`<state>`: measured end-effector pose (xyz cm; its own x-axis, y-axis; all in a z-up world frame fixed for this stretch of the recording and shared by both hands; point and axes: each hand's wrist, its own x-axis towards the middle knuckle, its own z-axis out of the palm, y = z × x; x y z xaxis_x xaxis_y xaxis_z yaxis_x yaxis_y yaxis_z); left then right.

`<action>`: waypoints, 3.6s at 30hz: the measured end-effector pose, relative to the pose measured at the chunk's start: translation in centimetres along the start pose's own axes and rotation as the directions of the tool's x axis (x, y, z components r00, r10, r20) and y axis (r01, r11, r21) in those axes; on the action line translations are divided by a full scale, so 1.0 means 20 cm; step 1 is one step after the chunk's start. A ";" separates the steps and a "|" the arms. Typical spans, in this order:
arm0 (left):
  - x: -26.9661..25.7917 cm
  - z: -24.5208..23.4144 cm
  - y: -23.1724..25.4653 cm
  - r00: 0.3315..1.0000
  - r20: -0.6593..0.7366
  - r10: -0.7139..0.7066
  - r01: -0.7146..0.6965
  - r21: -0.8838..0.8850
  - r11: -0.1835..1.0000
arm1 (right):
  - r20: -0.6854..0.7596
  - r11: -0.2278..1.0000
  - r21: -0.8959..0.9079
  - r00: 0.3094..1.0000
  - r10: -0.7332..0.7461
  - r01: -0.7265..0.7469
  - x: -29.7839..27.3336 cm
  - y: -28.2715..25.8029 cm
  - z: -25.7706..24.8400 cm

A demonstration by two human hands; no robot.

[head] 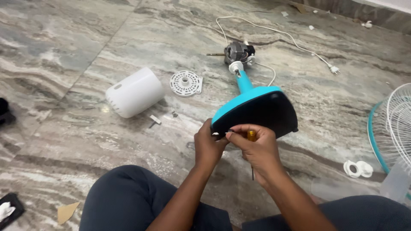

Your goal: The person sits on the floor and uses a screwdriver to attach rubber feet to the base of a disassembled electric fan. They pick up screws and feet, align them, and tighten them into place on the fan base.

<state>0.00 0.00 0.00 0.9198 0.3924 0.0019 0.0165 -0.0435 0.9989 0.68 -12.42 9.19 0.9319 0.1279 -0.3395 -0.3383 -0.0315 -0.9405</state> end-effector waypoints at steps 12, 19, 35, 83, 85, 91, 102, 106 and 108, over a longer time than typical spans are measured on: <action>0.01 0.01 -0.08 0.993 0.114 -0.041 0.040 0.014 0.999 | 0.066 0.993 -0.008 0.991 -0.115 0.115 0.01 0.06 0.00; 0.00 -0.01 -0.08 0.987 0.138 -0.080 0.078 0.021 0.997 | 0.064 0.976 -0.124 0.983 -0.174 0.180 0.05 0.13 0.00; -0.03 -0.42 0.16 0.674 0.527 -0.518 0.642 -0.072 0.763 | 0.172 0.756 -0.505 0.907 -0.385 0.417 -0.01 0.15 0.09; 0.42 -0.98 -0.23 0.932 0.340 -0.128 -0.108 0.596 0.796 | 0.193 0.738 -0.524 0.903 -0.383 0.425 0.27 0.61 0.59; 0.45 -0.98 -0.24 0.926 0.341 -0.163 -0.096 0.631 0.770 | 0.188 0.707 -0.547 0.889 -0.418 0.448 0.30 0.62 0.59; 0.45 -0.96 -0.24 0.903 0.362 -0.232 -0.119 0.728 0.675 | 0.139 0.725 -0.611 0.945 -0.296 0.317 0.32 0.62 0.58; 0.39 -0.92 -0.07 0.927 0.227 -0.298 -0.070 0.886 0.458 | 0.184 0.648 -0.620 0.885 -0.428 0.442 0.32 0.64 0.59; 0.39 -0.92 -0.07 0.922 0.206 -0.327 -0.010 0.859 0.512 | 0.173 0.668 -0.626 0.907 -0.384 0.402 0.32 0.64 0.59; 0.39 -0.92 -0.07 0.932 0.187 -0.311 -0.007 0.866 0.501 | 0.154 0.690 -0.620 0.920 -0.361 0.375 0.32 0.63 0.60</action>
<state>0.02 20.06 -0.47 0.9253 0.2072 -0.3178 0.3415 -0.8197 0.4599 0.89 -0.02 -4.64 0.9590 0.2821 0.0292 0.1969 -0.5884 -0.7843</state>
